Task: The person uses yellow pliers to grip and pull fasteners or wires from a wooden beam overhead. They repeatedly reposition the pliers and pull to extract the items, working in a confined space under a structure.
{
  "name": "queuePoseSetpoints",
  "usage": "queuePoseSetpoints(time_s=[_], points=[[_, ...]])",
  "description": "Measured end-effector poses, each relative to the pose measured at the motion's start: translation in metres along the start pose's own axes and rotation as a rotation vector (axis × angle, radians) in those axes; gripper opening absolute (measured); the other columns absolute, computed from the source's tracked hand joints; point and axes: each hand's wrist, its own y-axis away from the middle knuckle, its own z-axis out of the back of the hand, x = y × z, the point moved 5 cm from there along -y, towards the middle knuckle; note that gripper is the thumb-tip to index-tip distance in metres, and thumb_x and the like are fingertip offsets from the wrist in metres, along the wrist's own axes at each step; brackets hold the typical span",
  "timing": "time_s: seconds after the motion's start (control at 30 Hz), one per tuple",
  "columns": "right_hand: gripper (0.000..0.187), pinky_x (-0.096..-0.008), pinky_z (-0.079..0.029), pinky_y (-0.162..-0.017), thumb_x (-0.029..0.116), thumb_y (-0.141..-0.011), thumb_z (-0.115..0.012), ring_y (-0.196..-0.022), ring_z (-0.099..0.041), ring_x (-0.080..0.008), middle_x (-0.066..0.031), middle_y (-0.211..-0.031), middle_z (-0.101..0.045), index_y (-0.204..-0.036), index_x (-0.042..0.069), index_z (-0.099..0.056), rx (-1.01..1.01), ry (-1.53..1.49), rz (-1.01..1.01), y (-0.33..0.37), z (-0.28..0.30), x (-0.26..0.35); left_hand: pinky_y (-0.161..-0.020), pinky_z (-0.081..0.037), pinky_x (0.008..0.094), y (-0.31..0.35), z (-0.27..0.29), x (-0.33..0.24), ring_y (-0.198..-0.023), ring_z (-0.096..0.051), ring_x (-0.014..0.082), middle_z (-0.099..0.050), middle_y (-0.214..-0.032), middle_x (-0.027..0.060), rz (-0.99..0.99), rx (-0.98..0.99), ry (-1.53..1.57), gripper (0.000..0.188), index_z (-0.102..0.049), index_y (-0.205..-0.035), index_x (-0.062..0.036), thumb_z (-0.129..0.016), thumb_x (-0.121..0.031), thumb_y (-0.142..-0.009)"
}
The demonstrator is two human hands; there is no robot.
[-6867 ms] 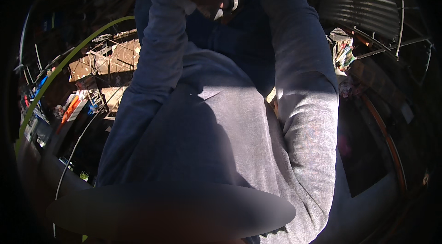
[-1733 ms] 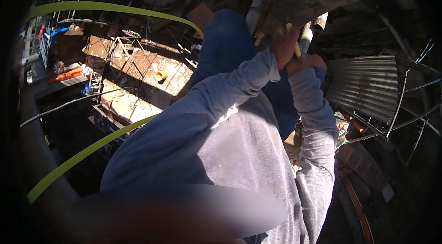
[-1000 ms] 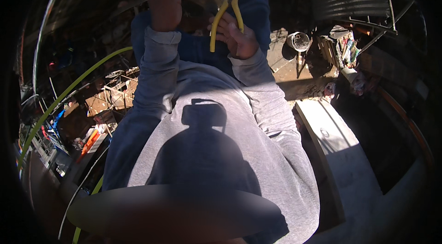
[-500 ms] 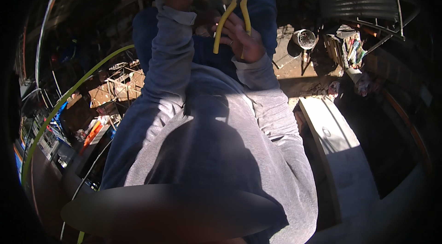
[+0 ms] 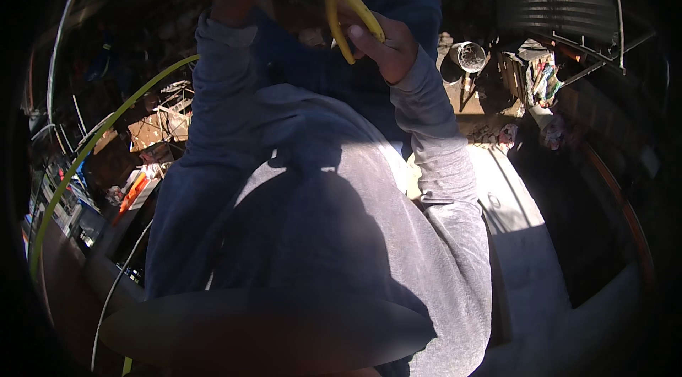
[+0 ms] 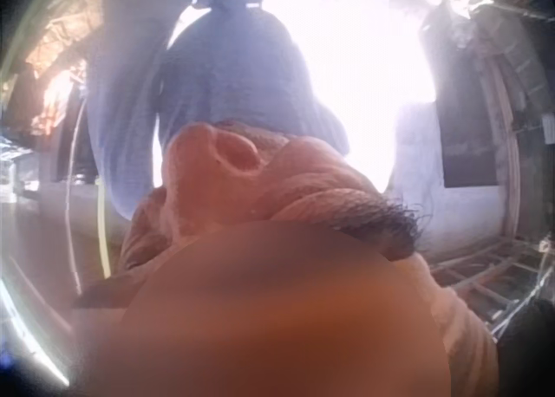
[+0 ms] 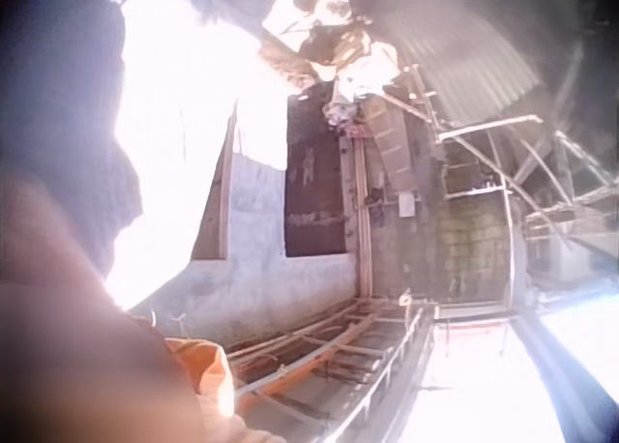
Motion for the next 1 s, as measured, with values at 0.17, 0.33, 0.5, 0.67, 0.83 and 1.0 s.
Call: queuePoseSetpoints(time_s=[0.17, 0.33, 0.5, 0.67, 0.83, 1.0], points=[[0.049, -0.028, -0.055, -0.067, 0.041, -0.097, -0.07, -0.071, -0.067, -0.0138, -0.0065, -0.085, -0.07, -0.125, 0.0, -0.066, 0.097, 0.481, 0.127, -0.075, 0.044, 0.019, -0.042, -0.044, 0.0264, 0.021, 0.012, -0.016, -0.046, -0.058, 0.014, -0.058, -0.057, 0.0053, 0.326, 0.119, 0.398, 0.039, -0.061, -0.083, -0.0046, -0.054, -0.037, -0.105], [0.032, -0.026, -0.044, -0.058, 0.031, -0.102, -0.065, -0.066, -0.054, -0.0068, 0.0031, -0.077, -0.062, -0.114, 0.002, -0.071, 0.221, 0.316, 0.019, -0.102, 0.049, 0.039, -0.05, -0.05, 0.0251, 0.047, -0.028, 0.024, -0.058, -0.065, 0.0129, -0.067, -0.074, 0.0091, 0.414, -0.006, 0.798, 0.036, -0.064, -0.092, -0.0046, -0.053, -0.036, -0.106], [0.035, -0.0247, -0.044, -0.06, 0.032, -0.102, -0.066, -0.071, -0.055, -0.0056, 0.0046, -0.08, -0.064, -0.118, 0.001, -0.071, 0.222, 0.356, 0.0, -0.116, 0.057, 0.029, -0.059, -0.053, 0.0279, 0.042, -0.059, 0.006, -0.074, -0.069, 0.0134, -0.07, -0.084, 0.0099, 0.215, 0.047, 0.507, 0.03, -0.067, -0.105, 0.0013, -0.058, -0.027, -0.102], [0.032, -0.0253, -0.05, -0.069, 0.03, -0.1, -0.069, -0.078, -0.06, -0.0068, 0.0032, -0.086, -0.069, -0.114, 0.001, -0.074, 0.135, 0.367, 0.218, -0.133, 0.044, 0.045, -0.062, -0.052, 0.037, 0.018, -0.064, 0.021, -0.074, -0.07, 0.0223, -0.072, -0.083, 0.015, 0.168, -0.053, 0.339, 0.027, -0.069, -0.102, 0.0033, -0.063, -0.022, -0.095], [0.033, -0.0264, -0.053, -0.076, 0.027, -0.096, -0.075, -0.085, -0.064, -0.0068, 0.0009, -0.093, -0.075, -0.117, 0.002, -0.076, 0.091, 0.367, 0.142, -0.186, 0.058, -0.004, -0.065, -0.052, 0.0392, 0.012, -0.032, 0.005, -0.071, -0.07, 0.0316, -0.072, -0.08, 0.0189, -0.02, -0.21, -0.057, 0.021, -0.072, -0.092, 0.0023, -0.066, -0.018, -0.091], [0.034, -0.0279, -0.056, -0.077, 0.03, -0.094, -0.077, -0.084, -0.067, -0.0091, -0.0007, -0.09, -0.076, -0.116, 0.004, -0.077, -0.012, 0.393, 0.137, -0.195, 0.049, -0.024, -0.062, -0.051, 0.037, 0.011, -0.036, 0.004, -0.066, -0.068, 0.0235, -0.069, -0.072, 0.015, -0.146, -0.378, 0.027, 0.016, -0.072, -0.089, 0.0021, -0.07, -0.014, -0.087]])
